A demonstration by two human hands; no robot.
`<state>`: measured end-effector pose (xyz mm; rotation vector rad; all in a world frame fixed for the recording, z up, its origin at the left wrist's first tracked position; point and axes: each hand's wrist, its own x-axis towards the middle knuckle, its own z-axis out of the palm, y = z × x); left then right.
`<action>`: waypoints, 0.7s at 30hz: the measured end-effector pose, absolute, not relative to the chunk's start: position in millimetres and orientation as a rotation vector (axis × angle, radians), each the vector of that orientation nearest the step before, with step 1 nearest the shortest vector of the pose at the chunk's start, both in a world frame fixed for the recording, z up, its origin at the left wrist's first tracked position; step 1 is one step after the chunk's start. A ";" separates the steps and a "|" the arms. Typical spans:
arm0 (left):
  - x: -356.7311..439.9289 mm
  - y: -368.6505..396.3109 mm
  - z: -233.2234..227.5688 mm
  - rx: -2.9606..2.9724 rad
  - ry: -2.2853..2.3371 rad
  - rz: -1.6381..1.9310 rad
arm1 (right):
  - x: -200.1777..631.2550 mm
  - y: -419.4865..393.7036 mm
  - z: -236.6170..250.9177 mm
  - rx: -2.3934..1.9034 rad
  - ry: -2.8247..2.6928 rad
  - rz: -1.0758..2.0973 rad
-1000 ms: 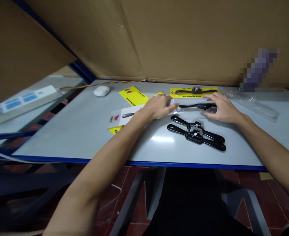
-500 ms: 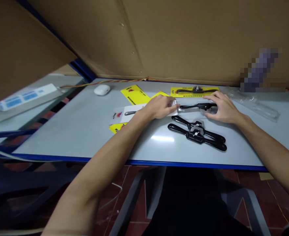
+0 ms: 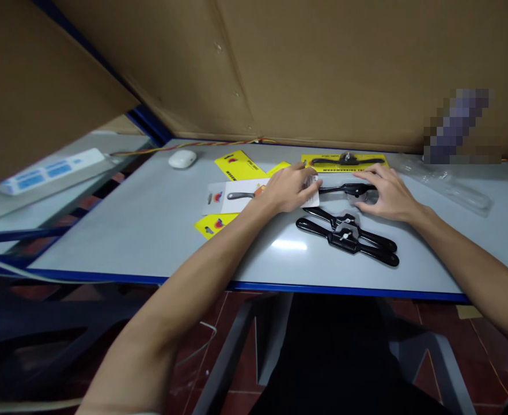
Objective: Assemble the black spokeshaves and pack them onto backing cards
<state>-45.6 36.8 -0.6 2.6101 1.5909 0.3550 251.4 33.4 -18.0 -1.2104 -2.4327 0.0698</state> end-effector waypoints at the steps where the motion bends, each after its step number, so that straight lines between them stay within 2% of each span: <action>1: -45.2 36.7 0.0 2.607 1.598 0.352 | 250.6 33.4 -18.4 -1.209 -2.430 0.068; 21: -42.3 39.1 2.6 2.577 1.732 0.433 | 260.5 44.8 -30.7 -1.081 -2.345 0.012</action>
